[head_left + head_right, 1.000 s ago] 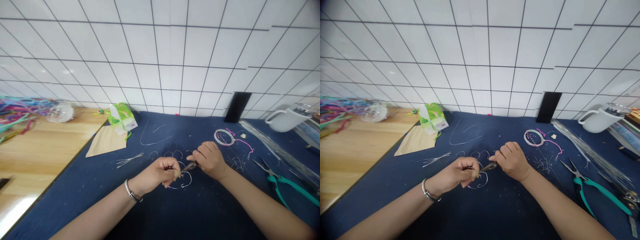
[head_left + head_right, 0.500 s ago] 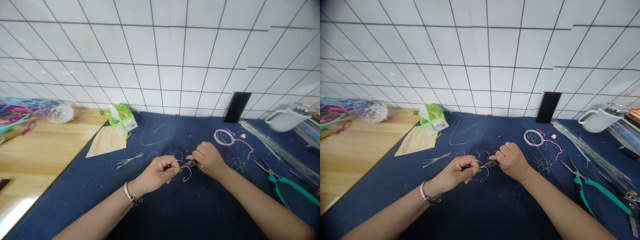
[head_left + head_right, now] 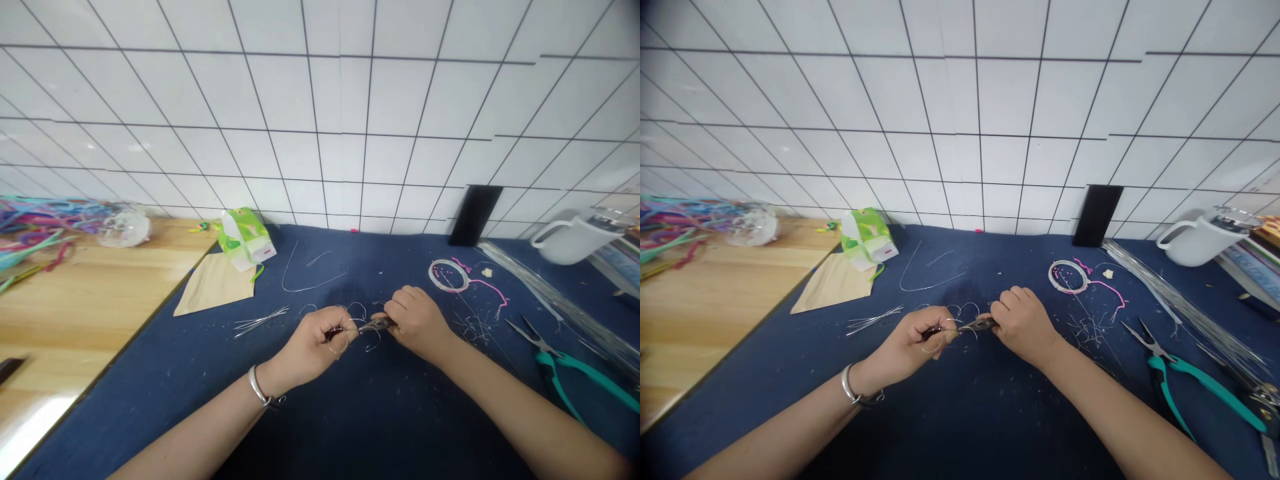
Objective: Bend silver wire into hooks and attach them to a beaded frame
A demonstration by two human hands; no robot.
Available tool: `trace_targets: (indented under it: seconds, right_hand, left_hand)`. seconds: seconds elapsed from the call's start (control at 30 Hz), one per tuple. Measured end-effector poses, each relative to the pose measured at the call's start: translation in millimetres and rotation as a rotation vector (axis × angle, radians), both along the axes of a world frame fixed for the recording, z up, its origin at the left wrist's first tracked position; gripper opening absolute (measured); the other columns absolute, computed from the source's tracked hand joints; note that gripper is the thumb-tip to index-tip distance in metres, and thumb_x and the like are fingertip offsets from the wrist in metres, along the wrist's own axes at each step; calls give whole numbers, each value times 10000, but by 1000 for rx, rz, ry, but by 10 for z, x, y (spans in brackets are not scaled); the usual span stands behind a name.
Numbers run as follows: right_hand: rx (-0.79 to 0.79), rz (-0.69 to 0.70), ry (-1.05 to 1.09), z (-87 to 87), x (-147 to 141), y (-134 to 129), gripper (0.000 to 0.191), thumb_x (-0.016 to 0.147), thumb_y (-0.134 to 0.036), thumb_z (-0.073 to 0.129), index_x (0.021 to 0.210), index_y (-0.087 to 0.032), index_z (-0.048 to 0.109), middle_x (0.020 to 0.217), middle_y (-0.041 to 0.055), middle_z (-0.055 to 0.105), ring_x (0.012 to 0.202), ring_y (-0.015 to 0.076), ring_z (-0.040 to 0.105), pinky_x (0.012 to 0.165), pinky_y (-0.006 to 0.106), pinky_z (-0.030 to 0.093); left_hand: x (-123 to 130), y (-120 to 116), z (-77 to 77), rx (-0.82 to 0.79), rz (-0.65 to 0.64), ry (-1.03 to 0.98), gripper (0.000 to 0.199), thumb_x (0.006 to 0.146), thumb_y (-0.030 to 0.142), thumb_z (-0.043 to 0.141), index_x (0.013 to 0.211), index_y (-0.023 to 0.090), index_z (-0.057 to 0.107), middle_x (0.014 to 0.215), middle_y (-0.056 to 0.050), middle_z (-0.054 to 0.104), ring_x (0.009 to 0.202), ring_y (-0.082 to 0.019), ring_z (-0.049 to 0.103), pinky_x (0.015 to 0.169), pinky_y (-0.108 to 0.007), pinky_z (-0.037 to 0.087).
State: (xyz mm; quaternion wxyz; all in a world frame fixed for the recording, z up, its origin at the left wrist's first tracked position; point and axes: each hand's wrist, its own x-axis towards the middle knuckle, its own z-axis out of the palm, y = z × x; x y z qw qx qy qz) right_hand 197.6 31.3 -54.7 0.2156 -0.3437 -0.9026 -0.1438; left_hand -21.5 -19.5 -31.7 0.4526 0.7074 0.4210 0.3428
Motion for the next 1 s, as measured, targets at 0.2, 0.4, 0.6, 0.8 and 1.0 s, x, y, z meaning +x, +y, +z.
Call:
trace_targets:
  seconds: [0.2,0.4,0.6,0.8,1.0]
  right_hand:
    - [-33,-42,4,2,-17,-38,246,827,-293,494,616,-166,492,649,35,457,683,157,363,643,300,272]
    - [-54,-58,21,1,-45,-63,257,831,-286,479,606,-162,488,652,39,448,685,155,356,642,300,271]
    - [-103,-70,36,25,-53,-67,208,810,-259,496,627,-160,500,682,42,456,705,156,366,659,299,280]
    - [-124,-63,54,1,-53,-74,166,782,-223,514,629,-160,500,687,38,455,707,153,373,660,293,285]
    - [-102,-65,72,-12,-70,-85,228,814,-264,496,610,-162,486,668,36,451,687,151,368,645,290,281]
  left_hand:
    - [9,-3,23,215,50,128,116,802,131,481,696,153,523,626,9,503,583,-100,442,583,-234,362]
    - [5,-3,-21,290,70,165,100,803,135,481,718,164,526,646,3,514,602,-110,461,595,-243,370]
    - [12,-3,-65,251,58,95,114,825,178,486,717,167,519,638,7,511,588,-104,454,586,-237,370]
    - [27,-5,-89,202,55,30,128,840,217,476,727,167,508,638,5,519,589,-105,460,585,-233,375]
    - [33,-14,-79,250,81,30,146,834,201,481,694,166,501,631,8,503,583,-103,447,591,-237,363]
